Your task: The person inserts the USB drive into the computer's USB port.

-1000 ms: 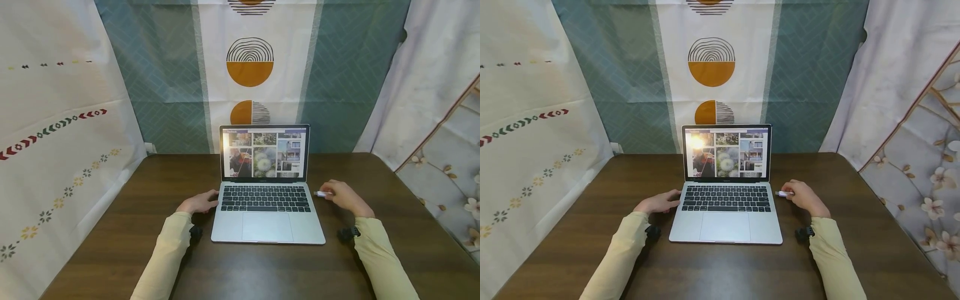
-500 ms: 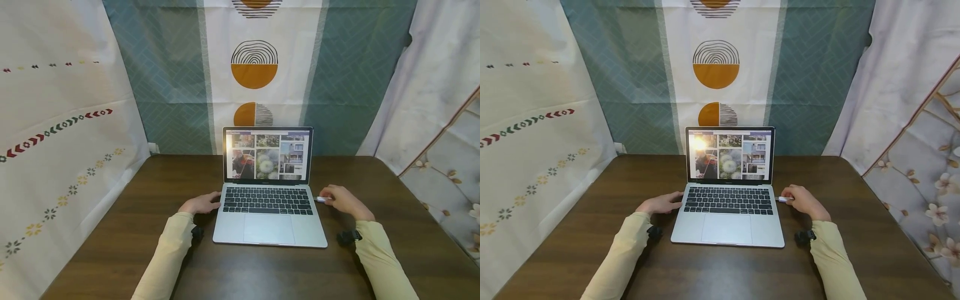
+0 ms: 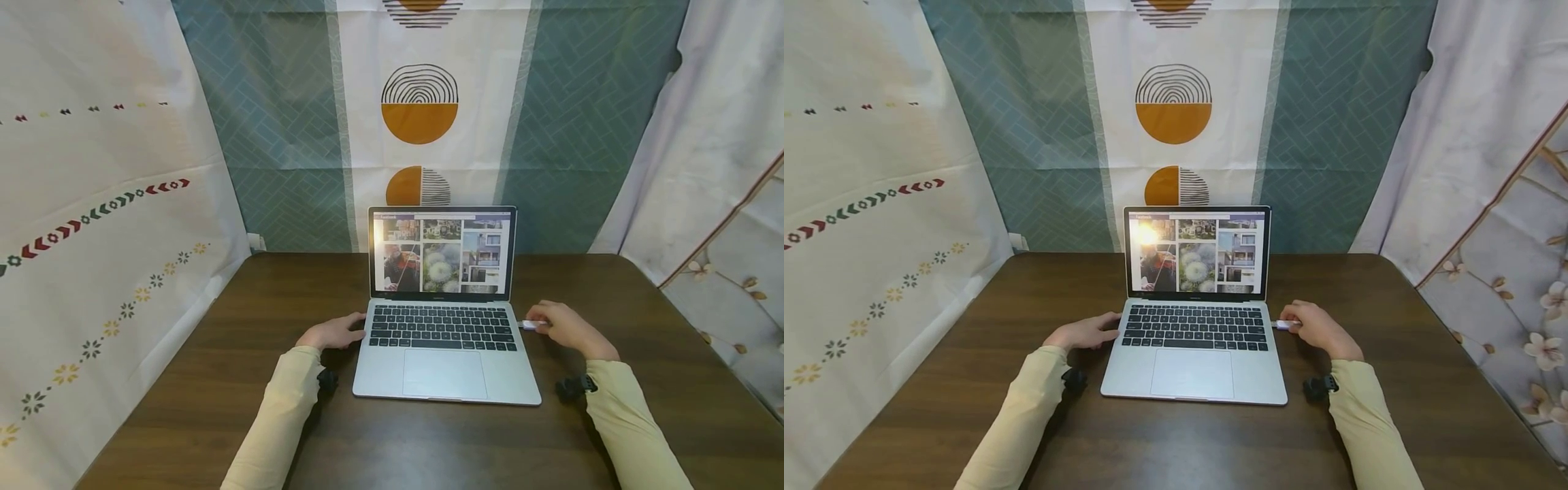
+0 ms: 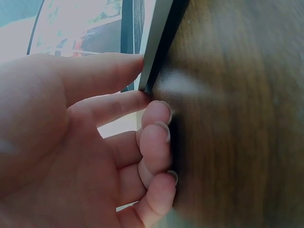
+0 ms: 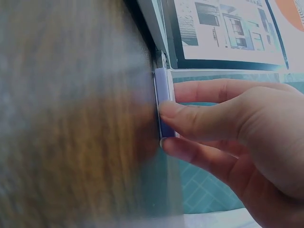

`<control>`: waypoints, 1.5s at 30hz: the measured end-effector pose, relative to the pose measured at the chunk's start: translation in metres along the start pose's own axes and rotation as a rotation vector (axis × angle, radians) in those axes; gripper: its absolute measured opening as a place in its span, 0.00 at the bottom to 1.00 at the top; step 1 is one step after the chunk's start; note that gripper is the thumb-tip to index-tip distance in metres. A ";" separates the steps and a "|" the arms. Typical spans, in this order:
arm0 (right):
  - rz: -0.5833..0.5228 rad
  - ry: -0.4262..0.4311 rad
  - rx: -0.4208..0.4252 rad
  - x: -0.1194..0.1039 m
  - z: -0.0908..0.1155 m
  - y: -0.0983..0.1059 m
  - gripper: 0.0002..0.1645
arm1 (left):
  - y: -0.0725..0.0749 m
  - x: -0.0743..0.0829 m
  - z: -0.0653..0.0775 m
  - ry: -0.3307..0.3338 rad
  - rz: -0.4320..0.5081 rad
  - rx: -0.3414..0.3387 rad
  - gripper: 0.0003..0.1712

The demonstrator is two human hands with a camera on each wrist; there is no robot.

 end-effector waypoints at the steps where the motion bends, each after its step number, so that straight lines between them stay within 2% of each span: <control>1: 0.000 -0.002 -0.006 0.000 0.000 0.000 0.10 | 0.000 0.000 0.000 -0.001 0.002 0.000 0.32; 7: -0.007 0.025 -0.036 0.002 0.003 -0.002 0.11 | -0.002 0.000 0.000 0.013 -0.005 0.000 0.32; 16: -0.020 0.035 -0.031 0.005 -0.001 0.001 0.13 | 0.000 0.003 -0.001 0.029 0.025 0.013 0.33; 22: 0.009 -0.008 -0.013 0.012 0.002 0.005 0.19 | 0.001 0.004 -0.001 0.029 0.020 0.012 0.33; 29: 0.010 0.028 0.006 0.013 0.005 0.007 0.09 | -0.001 0.002 -0.002 0.033 0.031 0.016 0.32; 45: -0.023 -0.016 -0.031 0.014 0.001 0.008 0.06 | -0.002 0.003 -0.001 0.044 0.003 0.040 0.32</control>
Point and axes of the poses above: each hand's wrist, its own z-axis away from the middle knuckle, its own y-axis out of the back of the hand, x = y × z, the point moved 3 cm from there along -z, towards the middle knuckle, and after that the axes turned 15 degrees about -y, right-handed, at the moved point
